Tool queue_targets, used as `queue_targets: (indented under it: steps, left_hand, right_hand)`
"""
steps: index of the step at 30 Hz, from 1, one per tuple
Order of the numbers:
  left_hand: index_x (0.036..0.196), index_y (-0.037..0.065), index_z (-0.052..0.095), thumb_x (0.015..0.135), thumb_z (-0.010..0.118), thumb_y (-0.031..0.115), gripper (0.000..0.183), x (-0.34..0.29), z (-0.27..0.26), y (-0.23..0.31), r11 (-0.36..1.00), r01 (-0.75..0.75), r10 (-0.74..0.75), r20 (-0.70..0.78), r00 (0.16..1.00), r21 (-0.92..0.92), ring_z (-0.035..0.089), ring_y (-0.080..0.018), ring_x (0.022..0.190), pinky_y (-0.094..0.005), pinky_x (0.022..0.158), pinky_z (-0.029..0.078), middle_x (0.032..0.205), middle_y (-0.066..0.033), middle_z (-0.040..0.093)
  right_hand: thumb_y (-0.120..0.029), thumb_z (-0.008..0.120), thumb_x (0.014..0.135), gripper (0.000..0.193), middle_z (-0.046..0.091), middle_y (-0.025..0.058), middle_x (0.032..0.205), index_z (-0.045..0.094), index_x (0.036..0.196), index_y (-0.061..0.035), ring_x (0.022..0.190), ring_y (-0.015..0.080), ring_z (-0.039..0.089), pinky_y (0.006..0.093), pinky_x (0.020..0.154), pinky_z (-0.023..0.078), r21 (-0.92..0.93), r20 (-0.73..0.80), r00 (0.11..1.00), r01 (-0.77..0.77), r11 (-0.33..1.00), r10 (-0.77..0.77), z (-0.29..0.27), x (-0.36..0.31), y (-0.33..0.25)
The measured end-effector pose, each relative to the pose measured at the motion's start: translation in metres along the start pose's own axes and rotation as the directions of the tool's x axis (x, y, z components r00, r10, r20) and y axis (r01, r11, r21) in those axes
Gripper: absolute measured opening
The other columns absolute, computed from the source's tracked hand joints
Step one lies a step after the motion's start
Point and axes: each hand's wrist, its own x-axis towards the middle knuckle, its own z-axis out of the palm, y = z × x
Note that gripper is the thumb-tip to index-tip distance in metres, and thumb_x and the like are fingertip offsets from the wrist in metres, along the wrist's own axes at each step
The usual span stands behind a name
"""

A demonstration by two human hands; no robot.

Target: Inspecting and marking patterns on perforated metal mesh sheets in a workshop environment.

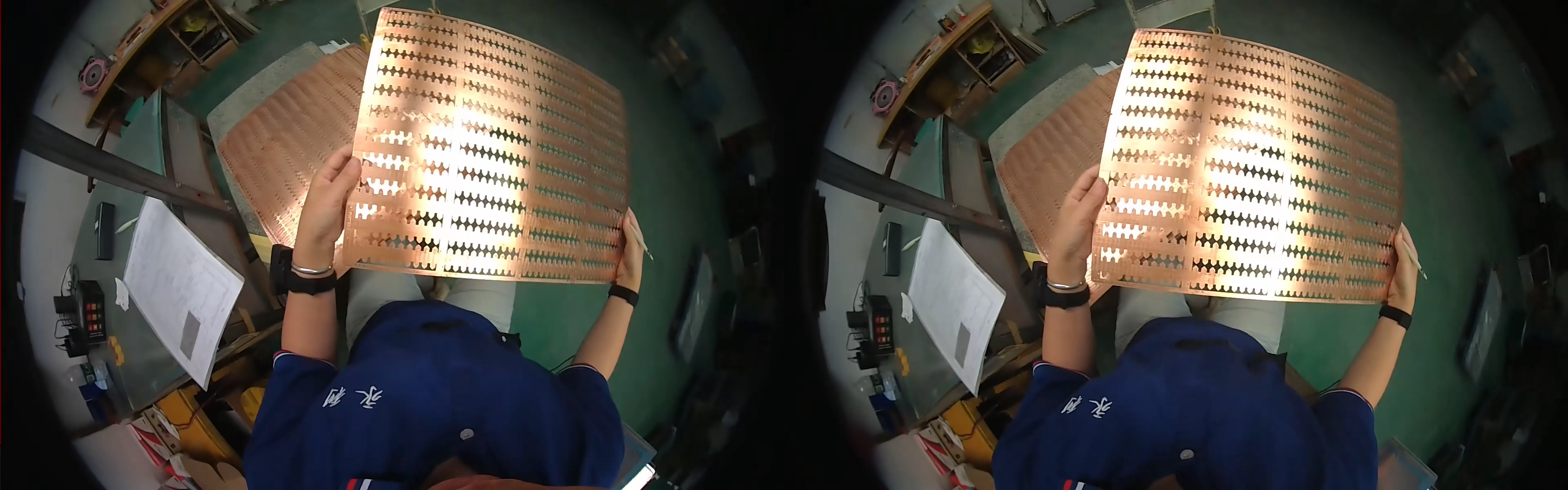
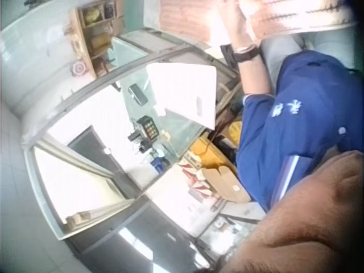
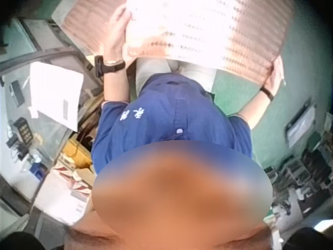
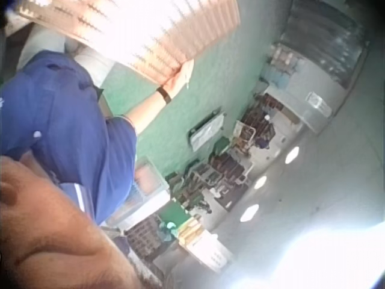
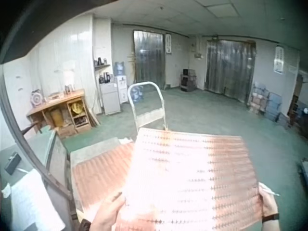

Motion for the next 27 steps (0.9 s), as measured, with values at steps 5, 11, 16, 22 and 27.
queue_targets:
  steps: [5,11,16,22,27]
  left_hand:
    - [0.122,-0.001,0.05,0.095,0.049,0.015,0.032,0.002,-0.009,0.001,1.0,-0.002,0.003,-0.012,1.0,0.028,0.06,-0.0107,0.093,-0.0243,0.079,0.05,0.108,-0.0069,0.061]
    - [0.125,-0.003,0.047,0.095,0.047,0.011,0.034,0.002,-0.022,0.001,0.997,-0.023,0.025,-0.036,0.999,0.068,0.056,-0.0144,0.103,-0.0263,0.087,0.047,0.118,-0.011,0.057]
    - [0.125,-0.002,0.047,0.095,0.048,0.01,0.033,-0.002,-0.031,0.001,0.991,-0.046,0.055,-0.062,0.997,0.125,0.055,-0.0152,0.106,-0.0276,0.09,0.045,0.119,-0.01,0.057]
    - [0.126,-0.001,0.047,0.096,0.046,0.011,0.033,-0.004,-0.039,-0.001,0.995,-0.036,0.043,-0.075,0.996,0.097,0.055,-0.0152,0.106,-0.0278,0.09,0.045,0.119,-0.0095,0.056]
    - [0.129,-0.001,0.044,0.097,0.044,0.013,0.035,-0.009,-0.035,0.001,0.997,-0.038,0.041,-0.041,0.998,0.072,0.056,-0.0154,0.107,-0.0274,0.09,0.046,0.121,-0.0104,0.056]
  right_hand:
    - [-0.018,0.052,0.092,0.043,0.055,0.009,0.123,0.045,0.13,0.0022,0.109,0.017,0.054,0.0294,0.093,0.043,0.007,0.008,1.0,-0.016,1.0,0.016,0.004,-0.001,-0.006]
    - [-0.015,0.05,0.093,0.04,0.057,0.0097,0.121,0.045,0.129,0.0031,0.109,0.0159,0.054,0.0282,0.093,0.042,-0.014,0.1,0.995,-0.005,1.0,0.006,0.012,-0.003,-0.015]
    - [-0.016,0.051,0.093,0.041,0.055,0.0111,0.122,0.045,0.128,0.0045,0.111,0.0166,0.053,0.0283,0.095,0.041,-0.024,0.112,0.994,0.016,1.0,-0.013,0.018,-0.007,-0.025]
    - [-0.018,0.052,0.092,0.044,0.056,0.0123,0.121,0.044,0.128,0.0057,0.11,0.0171,0.054,0.0286,0.094,0.041,-0.012,0.12,0.991,0.064,0.998,-0.062,0.022,-0.007,-0.029]
    - [-0.017,0.052,0.092,0.045,0.056,0.0133,0.12,0.042,0.129,0.0061,0.107,0.017,0.056,0.0284,0.092,0.044,0.048,0.122,0.989,0.079,0.996,-0.085,0.026,-0.002,-0.028]
